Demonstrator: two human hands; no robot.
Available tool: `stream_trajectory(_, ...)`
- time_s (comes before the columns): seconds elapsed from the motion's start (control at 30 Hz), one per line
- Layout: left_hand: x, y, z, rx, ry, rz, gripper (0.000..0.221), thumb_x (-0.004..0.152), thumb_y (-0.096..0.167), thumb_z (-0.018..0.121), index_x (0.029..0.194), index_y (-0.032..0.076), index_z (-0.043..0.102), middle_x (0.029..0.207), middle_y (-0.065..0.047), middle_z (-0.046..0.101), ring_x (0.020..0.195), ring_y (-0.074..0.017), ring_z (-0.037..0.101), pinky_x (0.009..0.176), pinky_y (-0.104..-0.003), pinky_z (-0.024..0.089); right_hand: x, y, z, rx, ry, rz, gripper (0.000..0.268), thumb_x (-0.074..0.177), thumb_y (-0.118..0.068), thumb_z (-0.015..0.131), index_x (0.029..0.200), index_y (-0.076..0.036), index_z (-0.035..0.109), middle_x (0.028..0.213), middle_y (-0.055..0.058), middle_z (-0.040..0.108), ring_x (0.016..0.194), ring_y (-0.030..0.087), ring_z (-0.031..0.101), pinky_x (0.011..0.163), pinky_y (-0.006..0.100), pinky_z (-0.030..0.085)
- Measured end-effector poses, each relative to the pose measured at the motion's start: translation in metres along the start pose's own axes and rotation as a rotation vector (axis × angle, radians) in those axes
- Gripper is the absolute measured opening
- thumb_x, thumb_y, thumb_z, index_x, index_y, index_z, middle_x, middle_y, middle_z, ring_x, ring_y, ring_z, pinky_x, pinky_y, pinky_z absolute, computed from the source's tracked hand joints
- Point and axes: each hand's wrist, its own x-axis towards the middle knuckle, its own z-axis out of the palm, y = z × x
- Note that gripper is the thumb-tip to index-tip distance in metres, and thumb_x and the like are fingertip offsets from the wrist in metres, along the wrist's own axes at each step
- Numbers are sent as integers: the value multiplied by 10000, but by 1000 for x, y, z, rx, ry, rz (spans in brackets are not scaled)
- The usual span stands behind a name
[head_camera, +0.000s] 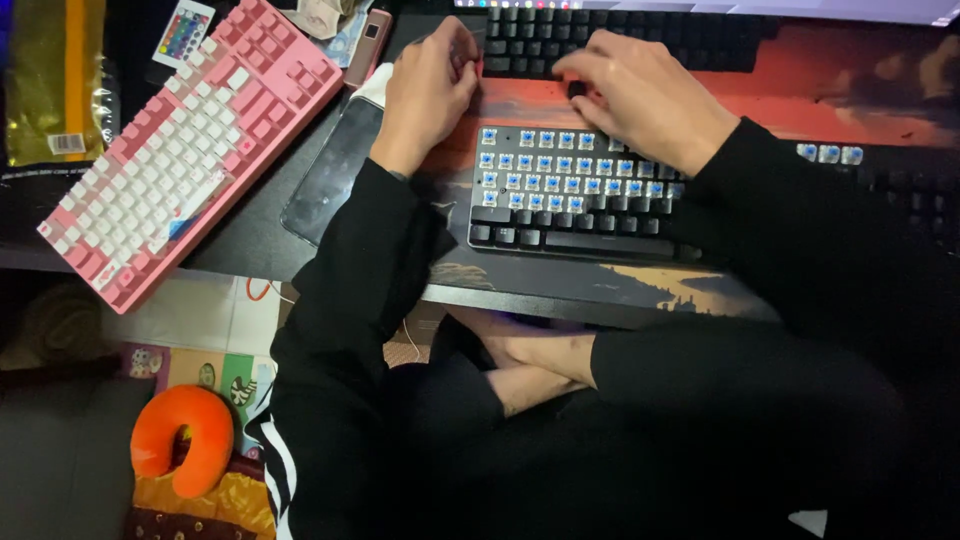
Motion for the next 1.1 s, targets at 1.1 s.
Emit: stream_trajectory(1.1,0,1,-3,-56,34,47,191,1009,19,815,1176,78,744,879,-89,813,626,-247,711,600,-430,576,5,17,25,3,223,10,181,1088,-14,901,1253,60,918,1211,164,801,914,326,785,847,430,672)
